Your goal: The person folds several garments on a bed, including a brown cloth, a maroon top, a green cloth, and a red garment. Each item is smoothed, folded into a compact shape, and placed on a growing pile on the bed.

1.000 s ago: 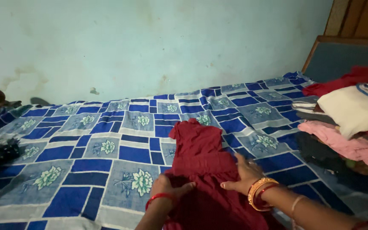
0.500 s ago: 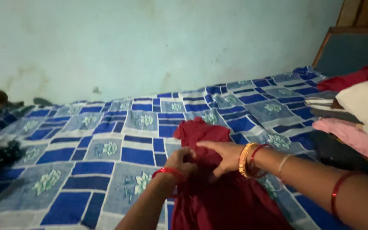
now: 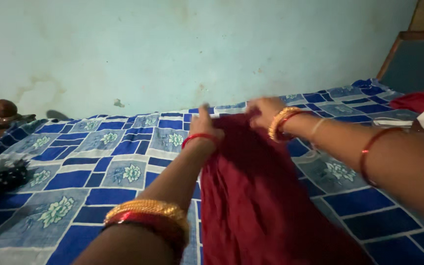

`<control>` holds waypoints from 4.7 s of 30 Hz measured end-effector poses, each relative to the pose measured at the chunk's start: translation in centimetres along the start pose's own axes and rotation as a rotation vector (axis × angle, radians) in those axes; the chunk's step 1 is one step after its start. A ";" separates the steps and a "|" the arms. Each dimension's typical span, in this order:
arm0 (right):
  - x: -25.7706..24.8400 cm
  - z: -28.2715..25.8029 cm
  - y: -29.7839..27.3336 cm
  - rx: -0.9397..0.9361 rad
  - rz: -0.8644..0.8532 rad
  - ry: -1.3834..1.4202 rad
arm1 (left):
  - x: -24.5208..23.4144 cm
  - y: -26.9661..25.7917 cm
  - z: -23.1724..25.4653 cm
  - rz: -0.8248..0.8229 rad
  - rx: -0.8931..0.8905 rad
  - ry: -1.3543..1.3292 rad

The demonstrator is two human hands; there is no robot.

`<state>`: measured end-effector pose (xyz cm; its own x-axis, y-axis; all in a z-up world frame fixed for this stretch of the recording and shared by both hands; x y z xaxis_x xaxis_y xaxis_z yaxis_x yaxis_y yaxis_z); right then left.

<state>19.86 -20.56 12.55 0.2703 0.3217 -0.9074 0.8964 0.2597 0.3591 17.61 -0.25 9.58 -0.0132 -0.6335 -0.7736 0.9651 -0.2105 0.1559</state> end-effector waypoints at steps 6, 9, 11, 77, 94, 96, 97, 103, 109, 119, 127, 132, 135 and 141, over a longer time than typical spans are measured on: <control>7.2 -0.9 -2.4 -0.144 0.342 0.016 | 7.5 -4.0 0.3 -0.083 -0.027 0.362; 11.8 -0.8 -9.1 -0.146 0.156 0.030 | 13.4 -9.1 -2.0 -0.239 -0.075 0.317; 13.5 -1.2 -13.2 -0.063 -0.148 0.030 | 15.4 -12.4 -3.1 -0.212 -0.079 0.305; 1.2 -6.4 -28.4 0.379 0.130 1.569 | 2.3 -21.6 -3.7 0.397 -0.103 -0.962; -28.6 -18.7 -25.1 0.586 -0.220 0.920 | -18.3 -11.3 18.3 0.543 0.393 -0.990; -29.9 -19.1 -25.5 0.558 -0.190 1.081 | -18.0 -13.1 20.1 0.529 0.431 -0.975; -30.8 -19.2 -25.4 0.538 -0.135 1.147 | -18.3 -13.8 21.0 0.523 0.452 -0.969; -36.5 -21.5 -25.3 0.258 -0.032 1.374 | -25.3 -16.3 23.4 0.469 0.413 -0.703; -42.1 -24.4 -24.3 0.244 0.069 1.390 | -33.8 -17.8 27.2 0.352 0.208 -0.430; -45.9 -27.8 -22.7 0.247 0.477 0.985 | -35.5 -29.4 29.7 0.141 0.186 -1.098; -44.6 -27.7 -26.1 0.262 0.217 1.212 | -35.2 -26.4 30.8 0.225 0.515 -0.994; -43.9 -30.0 -27.8 0.343 0.042 0.987 | -37.1 -26.2 30.2 0.273 0.617 -0.822; -43.8 -30.5 -27.3 0.316 0.054 0.834 | -38.0 -27.7 29.1 0.344 0.610 -0.521; -43.6 -29.9 -24.5 0.206 0.230 0.710 | -39.6 -27.4 26.8 0.287 0.302 -0.268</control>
<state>-24.34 -13.75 49.81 0.2299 0.8716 -0.4331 0.9112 -0.0365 0.4102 -15.30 10.69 52.40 0.1366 -0.8585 -0.4943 0.8213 -0.1809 0.5410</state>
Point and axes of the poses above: each hand's wrist, its own y-axis towards the middle knuckle, its own x-axis out of the palm, z = x × y, the point moved 3 cm from there along y, towards the middle knuckle, and after that the axes turned 1 degree about y, right-handed, at the moved point
